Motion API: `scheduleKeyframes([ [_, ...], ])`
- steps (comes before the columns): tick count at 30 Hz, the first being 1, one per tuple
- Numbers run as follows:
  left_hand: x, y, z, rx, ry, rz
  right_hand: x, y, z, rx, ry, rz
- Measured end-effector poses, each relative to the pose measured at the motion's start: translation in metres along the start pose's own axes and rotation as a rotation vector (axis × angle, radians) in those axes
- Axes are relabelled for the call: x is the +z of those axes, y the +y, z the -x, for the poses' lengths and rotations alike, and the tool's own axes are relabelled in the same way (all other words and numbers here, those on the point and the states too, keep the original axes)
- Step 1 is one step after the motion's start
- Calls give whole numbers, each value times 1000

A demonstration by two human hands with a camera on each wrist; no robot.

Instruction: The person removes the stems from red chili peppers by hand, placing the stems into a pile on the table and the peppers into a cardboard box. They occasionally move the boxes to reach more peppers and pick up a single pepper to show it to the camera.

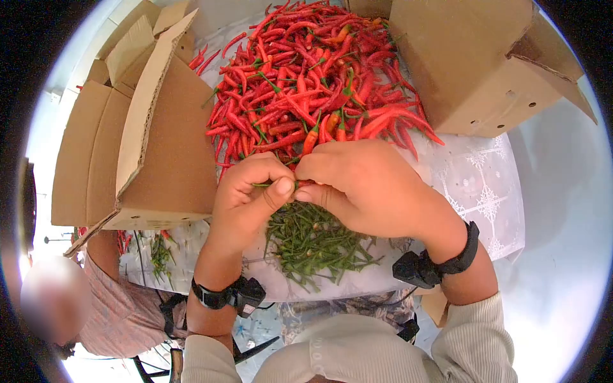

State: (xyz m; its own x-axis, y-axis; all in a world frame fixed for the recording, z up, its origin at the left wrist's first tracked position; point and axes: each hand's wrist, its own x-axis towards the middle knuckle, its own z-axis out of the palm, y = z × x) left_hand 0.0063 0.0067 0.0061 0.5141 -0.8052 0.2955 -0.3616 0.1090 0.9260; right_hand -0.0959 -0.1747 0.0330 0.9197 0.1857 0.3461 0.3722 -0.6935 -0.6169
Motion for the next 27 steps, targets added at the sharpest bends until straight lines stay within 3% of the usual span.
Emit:
scheduleKeyframes([
  [6,-1,2,0,-44,-15,107,3,9,-1,-97,33,-191],
  [27,-1,3,0,-17,-37,337,0,2,-1,105,-20,-424],
])
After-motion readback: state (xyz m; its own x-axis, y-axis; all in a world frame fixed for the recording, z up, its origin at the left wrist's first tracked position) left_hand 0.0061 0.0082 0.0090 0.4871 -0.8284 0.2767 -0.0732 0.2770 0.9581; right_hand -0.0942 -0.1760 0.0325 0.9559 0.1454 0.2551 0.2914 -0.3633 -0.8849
